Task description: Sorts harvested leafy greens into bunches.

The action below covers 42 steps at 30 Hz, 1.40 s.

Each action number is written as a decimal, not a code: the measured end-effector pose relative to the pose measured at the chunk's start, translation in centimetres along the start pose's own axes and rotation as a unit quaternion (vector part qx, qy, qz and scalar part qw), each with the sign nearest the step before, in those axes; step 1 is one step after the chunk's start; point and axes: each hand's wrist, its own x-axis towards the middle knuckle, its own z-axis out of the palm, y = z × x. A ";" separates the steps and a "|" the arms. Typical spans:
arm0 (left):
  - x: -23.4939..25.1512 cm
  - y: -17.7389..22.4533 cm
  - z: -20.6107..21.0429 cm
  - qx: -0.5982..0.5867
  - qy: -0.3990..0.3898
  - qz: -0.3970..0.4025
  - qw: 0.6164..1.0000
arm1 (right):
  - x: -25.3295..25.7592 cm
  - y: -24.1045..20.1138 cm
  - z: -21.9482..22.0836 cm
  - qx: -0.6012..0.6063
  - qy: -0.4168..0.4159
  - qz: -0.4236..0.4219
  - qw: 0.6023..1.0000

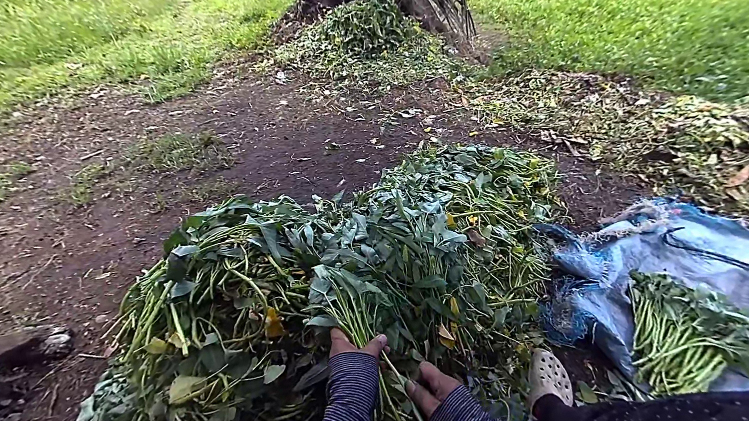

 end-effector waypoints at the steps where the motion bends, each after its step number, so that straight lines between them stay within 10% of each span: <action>1: 0.4 0.1 -0.3 0.002 0.015 0.004 1.000 | -0.3 -0.2 0.1 -0.004 -0.004 -0.002 1.000; 14: 1.3 1.7 -3.4 0.022 0.098 0.065 0.993 | 0.7 2.2 0.3 0.209 -0.104 0.070 0.970; 22: 0.9 3.0 -5.0 0.060 0.161 0.110 0.979 | 3.6 4.9 2.7 -0.248 -0.169 0.033 0.953; 29: 0.7 3.5 -5.9 -0.064 0.151 0.060 0.985 | 9.9 2.4 -3.7 -0.167 0.179 -0.061 0.968; 34: 1.0 2.6 -4.2 -0.118 0.104 -0.004 0.988 | 13.8 -0.1 -3.6 -0.240 0.088 0.090 0.963; 42: 1.5 2.5 -4.1 -0.147 0.076 -0.010 0.986 | 7.4 0.8 -4.2 -0.028 0.120 -0.024 0.992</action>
